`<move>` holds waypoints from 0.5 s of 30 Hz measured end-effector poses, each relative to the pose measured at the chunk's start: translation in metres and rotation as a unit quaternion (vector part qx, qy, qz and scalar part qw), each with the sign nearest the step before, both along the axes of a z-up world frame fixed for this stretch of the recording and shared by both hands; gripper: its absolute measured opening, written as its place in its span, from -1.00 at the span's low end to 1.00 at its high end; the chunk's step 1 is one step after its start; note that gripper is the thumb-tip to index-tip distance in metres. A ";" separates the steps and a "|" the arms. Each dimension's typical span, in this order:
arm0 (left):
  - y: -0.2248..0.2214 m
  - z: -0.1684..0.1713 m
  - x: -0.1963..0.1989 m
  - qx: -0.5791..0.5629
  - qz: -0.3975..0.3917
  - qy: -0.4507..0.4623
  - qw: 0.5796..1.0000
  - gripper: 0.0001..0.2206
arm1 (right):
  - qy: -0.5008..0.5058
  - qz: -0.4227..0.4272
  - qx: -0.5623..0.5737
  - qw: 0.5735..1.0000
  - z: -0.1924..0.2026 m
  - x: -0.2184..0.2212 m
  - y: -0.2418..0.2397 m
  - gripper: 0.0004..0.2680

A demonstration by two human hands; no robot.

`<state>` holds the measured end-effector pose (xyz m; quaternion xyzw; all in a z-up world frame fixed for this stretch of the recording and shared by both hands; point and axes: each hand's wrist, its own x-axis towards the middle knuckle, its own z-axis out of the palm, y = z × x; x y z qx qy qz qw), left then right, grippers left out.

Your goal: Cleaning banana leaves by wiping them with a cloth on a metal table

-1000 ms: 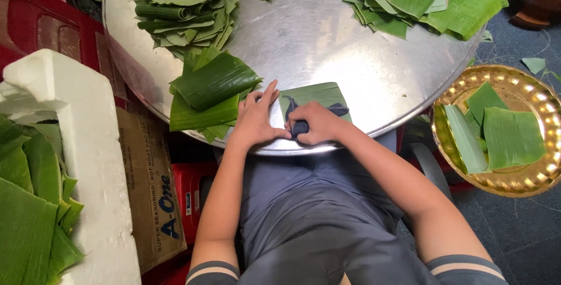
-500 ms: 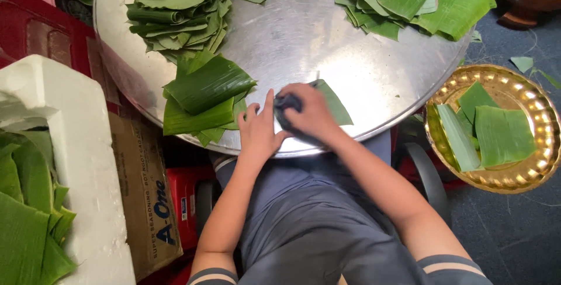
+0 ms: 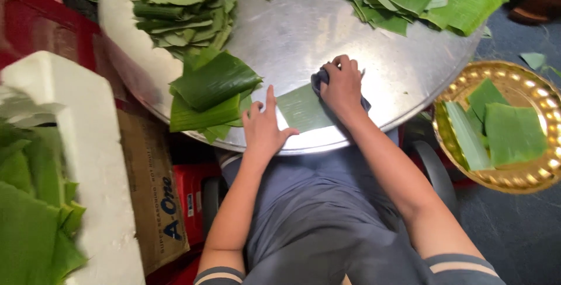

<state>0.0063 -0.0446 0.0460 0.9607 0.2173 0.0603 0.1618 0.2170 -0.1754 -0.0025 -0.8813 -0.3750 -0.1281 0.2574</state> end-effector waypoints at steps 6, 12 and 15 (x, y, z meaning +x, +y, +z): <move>0.007 -0.013 0.003 -0.013 0.022 0.021 0.999 0.16 | 0.048 0.137 0.020 0.989 -0.021 -0.087 0.068 -0.72; -0.001 0.010 -0.002 -0.029 -0.006 0.003 1.000 0.31 | 0.027 0.006 -0.043 0.999 -0.003 -0.025 0.028 -0.67; 0.000 0.007 -0.003 -0.043 -0.008 0.002 0.999 0.32 | -0.005 0.020 -0.014 1.000 0.004 -0.022 0.020 -0.69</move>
